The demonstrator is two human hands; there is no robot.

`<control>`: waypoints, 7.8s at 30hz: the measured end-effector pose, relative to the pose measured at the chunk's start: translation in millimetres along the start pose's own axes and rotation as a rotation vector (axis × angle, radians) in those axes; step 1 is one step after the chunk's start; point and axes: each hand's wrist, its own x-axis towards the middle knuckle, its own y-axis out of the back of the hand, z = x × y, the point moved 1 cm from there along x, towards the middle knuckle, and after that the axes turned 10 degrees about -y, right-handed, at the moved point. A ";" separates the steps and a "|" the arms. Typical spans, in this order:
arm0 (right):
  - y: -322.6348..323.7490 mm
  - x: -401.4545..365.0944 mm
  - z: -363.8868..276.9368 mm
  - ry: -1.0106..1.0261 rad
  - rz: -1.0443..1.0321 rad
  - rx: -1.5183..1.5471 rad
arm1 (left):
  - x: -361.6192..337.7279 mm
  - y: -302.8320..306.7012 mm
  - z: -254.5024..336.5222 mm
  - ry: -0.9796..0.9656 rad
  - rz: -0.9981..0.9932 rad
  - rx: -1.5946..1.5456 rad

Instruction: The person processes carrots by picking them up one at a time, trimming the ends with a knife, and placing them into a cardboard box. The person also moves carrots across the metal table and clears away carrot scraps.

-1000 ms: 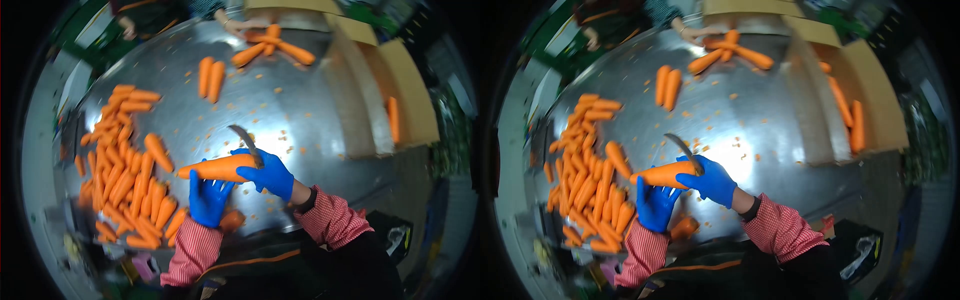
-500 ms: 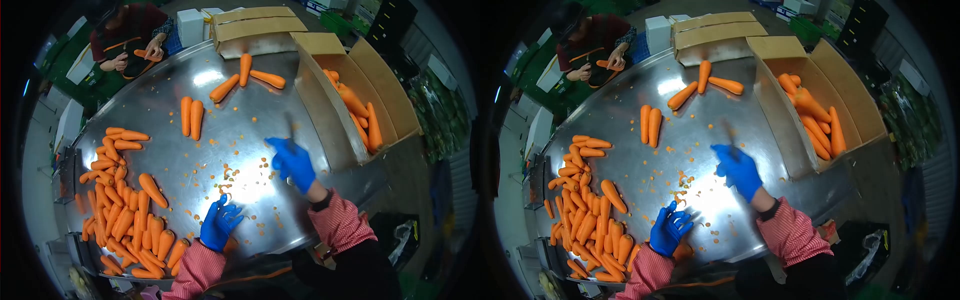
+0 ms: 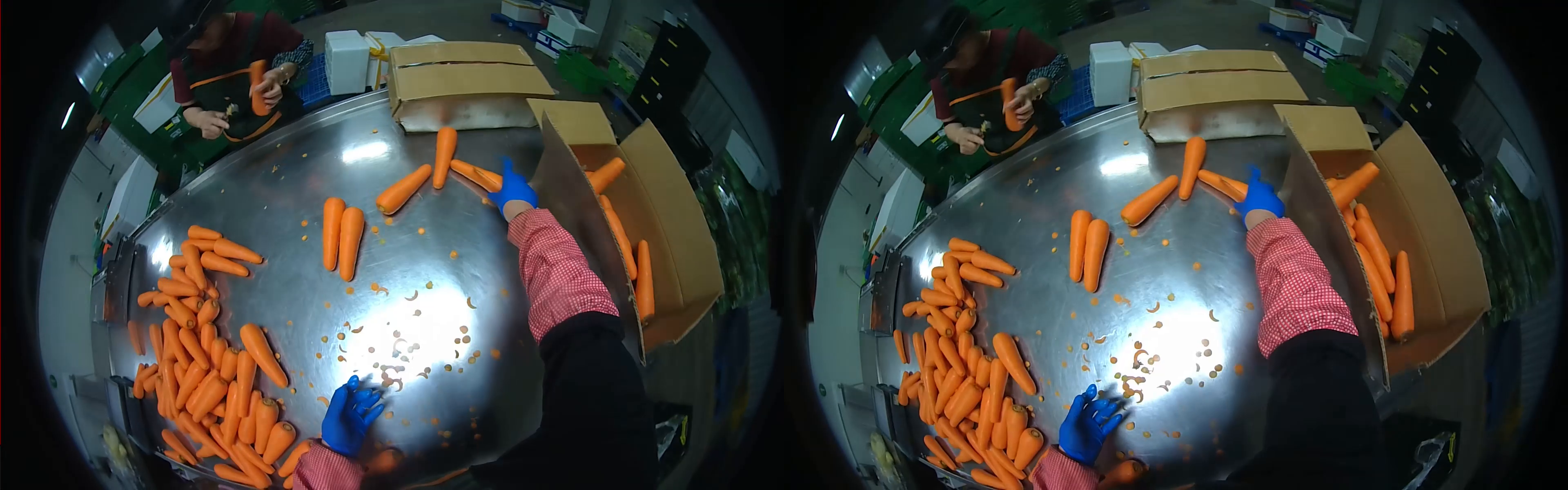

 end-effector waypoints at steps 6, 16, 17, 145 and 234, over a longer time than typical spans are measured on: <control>-22.2 -33.8 2.3 0.150 -0.024 0.012 | 17.4 -22.7 -1.8 0.023 -0.093 -0.003; -30.6 6.5 19.1 0.054 0.013 0.063 | -0.5 -17.0 -24.1 0.092 -0.090 0.004; -31.0 9.3 22.5 0.035 -0.007 0.086 | -1.7 -7.9 -25.1 0.091 -0.064 0.001; 69.1 -409.0 -0.5 1.107 0.045 0.188 | -95.7 -6.9 8.6 -0.798 -0.283 0.941; 40.1 -390.4 83.3 0.054 -0.895 0.852 | -94.1 -6.2 -25.9 -0.056 -0.111 0.331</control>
